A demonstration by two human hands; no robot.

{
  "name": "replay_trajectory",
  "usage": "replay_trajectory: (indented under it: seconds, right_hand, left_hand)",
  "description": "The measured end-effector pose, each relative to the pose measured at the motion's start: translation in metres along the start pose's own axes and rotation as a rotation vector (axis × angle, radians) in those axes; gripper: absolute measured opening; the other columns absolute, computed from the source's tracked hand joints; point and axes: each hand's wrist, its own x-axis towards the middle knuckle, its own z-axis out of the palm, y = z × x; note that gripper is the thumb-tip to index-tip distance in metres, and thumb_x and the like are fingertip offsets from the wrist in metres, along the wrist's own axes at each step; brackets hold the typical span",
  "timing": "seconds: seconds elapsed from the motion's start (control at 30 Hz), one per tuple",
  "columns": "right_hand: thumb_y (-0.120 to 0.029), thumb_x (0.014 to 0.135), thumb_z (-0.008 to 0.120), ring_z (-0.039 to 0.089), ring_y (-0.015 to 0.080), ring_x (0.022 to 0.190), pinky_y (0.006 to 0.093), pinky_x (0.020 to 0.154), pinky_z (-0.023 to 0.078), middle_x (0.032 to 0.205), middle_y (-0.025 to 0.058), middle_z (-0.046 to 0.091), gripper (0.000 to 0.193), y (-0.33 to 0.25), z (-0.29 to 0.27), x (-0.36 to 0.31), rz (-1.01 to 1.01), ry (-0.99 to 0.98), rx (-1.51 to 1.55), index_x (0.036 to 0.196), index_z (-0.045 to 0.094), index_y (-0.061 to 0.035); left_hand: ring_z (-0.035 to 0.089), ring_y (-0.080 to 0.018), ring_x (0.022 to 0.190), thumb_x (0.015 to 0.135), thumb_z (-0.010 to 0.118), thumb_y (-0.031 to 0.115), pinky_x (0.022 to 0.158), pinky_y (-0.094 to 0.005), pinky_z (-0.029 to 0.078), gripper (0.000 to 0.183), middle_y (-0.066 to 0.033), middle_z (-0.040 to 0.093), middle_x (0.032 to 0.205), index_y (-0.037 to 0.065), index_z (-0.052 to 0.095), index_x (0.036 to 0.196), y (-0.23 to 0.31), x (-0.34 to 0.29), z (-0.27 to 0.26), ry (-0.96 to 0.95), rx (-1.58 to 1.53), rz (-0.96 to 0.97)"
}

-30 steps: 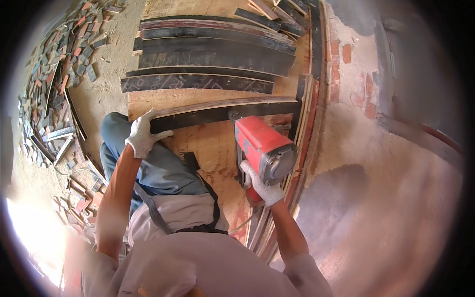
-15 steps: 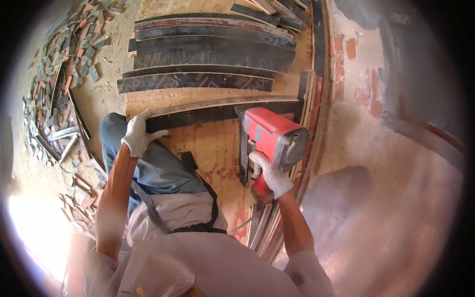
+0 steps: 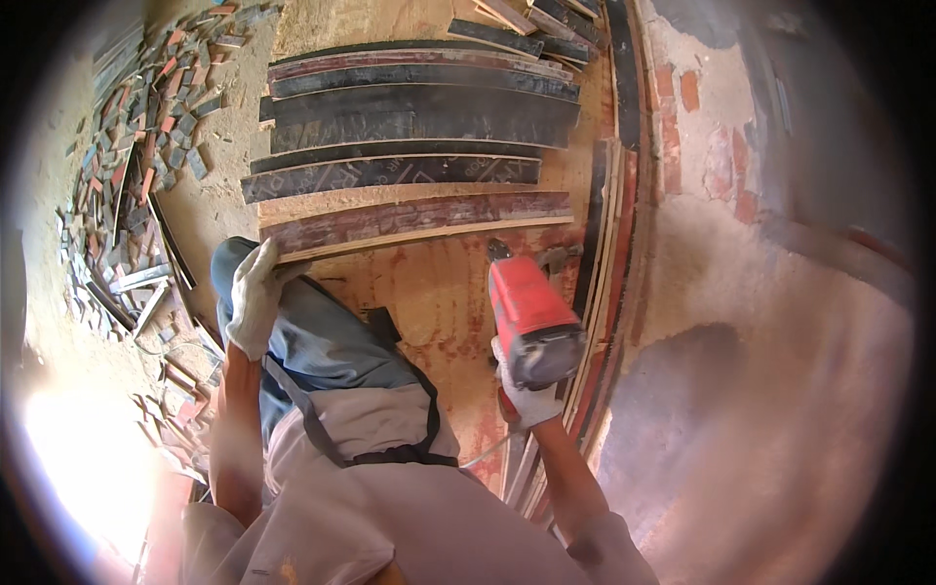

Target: The person sits on the floor and installs wooden floorboards one by one. They place each board into position and secure it using a red nail gun. The person repeats this process for several boards, gradually covering the floor area.

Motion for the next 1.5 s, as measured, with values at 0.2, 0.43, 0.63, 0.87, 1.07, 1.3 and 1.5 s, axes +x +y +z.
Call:
replay_trajectory:
  seconds: [0.2,0.43,0.63,0.87,1.07,1.3,1.5]
  right_hand:
    - [-0.018,0.083,0.078,0.066,0.0363,0.11,0.0395,0.093,0.052,0.122,0.0197,0.067,0.063,-0.021,0.054,-0.015,-0.26,0.049,-0.122,0.139,0.051,-0.0065]
    - [-0.023,0.076,0.078,0.064,0.0454,0.108,0.0486,0.092,0.051,0.121,0.0293,0.064,0.087,-0.007,0.094,-0.01,-0.198,0.041,-0.64,0.149,0.038,0.0012]
    - [-0.026,0.082,0.076,0.069,0.0375,0.098,0.0447,0.088,0.054,0.099,0.0193,0.072,0.059,-0.028,0.068,0.007,-0.18,-0.096,-0.599,0.132,0.058,-0.0014]
    - [-0.026,0.093,0.071,0.071,0.03,0.106,0.0393,0.089,0.057,0.116,0.0186,0.072,0.039,-0.063,0.002,0.108,-0.537,0.295,-0.439,0.126,0.065,-0.0044]
    - [-0.026,0.087,0.075,0.062,0.0361,0.122,0.0427,0.103,0.049,0.134,0.0233,0.062,0.069,-0.103,-0.006,0.253,-0.536,0.395,-0.414,0.146,0.047,-0.0028]
    - [-0.015,0.076,0.08,0.057,0.0353,0.128,0.0407,0.108,0.045,0.144,0.0208,0.056,0.093,-0.144,0.049,0.246,-0.37,0.324,-0.346,0.155,0.032,0.0015]
    - [-0.001,0.074,0.077,0.056,0.0346,0.124,0.0436,0.104,0.048,0.135,0.0178,0.056,0.083,-0.075,0.016,0.228,-0.466,0.349,-0.313,0.15,0.043,-0.0061]
  left_hand:
    - [0.059,-0.0194,0.122,0.106,0.055,0.029,0.111,-0.0355,0.042,0.044,-0.01,0.058,0.141,-0.002,0.057,0.138,0.018,-0.028,-0.063,-0.006,0.204,0.312]
    - [0.052,-0.0316,0.136,0.101,0.061,0.027,0.109,-0.0424,0.049,0.049,-0.0168,0.034,0.162,-0.001,0.053,0.141,0.045,-0.048,-0.094,-0.172,0.006,0.413]
    - [0.055,-0.0251,0.129,0.102,0.06,0.04,0.108,-0.0408,0.048,0.056,-0.0192,0.042,0.156,-0.004,0.056,0.136,0.062,-0.065,-0.167,0.042,0.32,0.613]
    - [0.048,-0.0268,0.135,0.104,0.056,0.028,0.112,-0.0378,0.043,0.049,-0.0182,0.051,0.145,-0.001,0.049,0.143,0.099,-0.132,-0.377,0.971,1.277,0.425]
    - [0.043,-0.0276,0.141,0.1,0.057,0.019,0.116,-0.041,0.037,0.062,-0.0156,0.044,0.153,0.002,0.035,0.155,0.058,-0.005,-0.296,0.581,0.768,0.449]
    - [0.053,-0.0273,0.133,0.085,0.079,0.014,0.112,-0.0338,0.04,0.074,-0.0201,0.056,0.144,-0.004,0.045,0.148,0.043,0.13,-0.099,0.18,0.691,0.406]
    - [0.065,-0.0227,0.114,0.071,0.077,-0.007,0.098,-0.0332,0.053,0.073,-0.0149,0.067,0.124,0.001,0.056,0.14,0.031,0.109,-0.054,0.15,0.681,0.448]
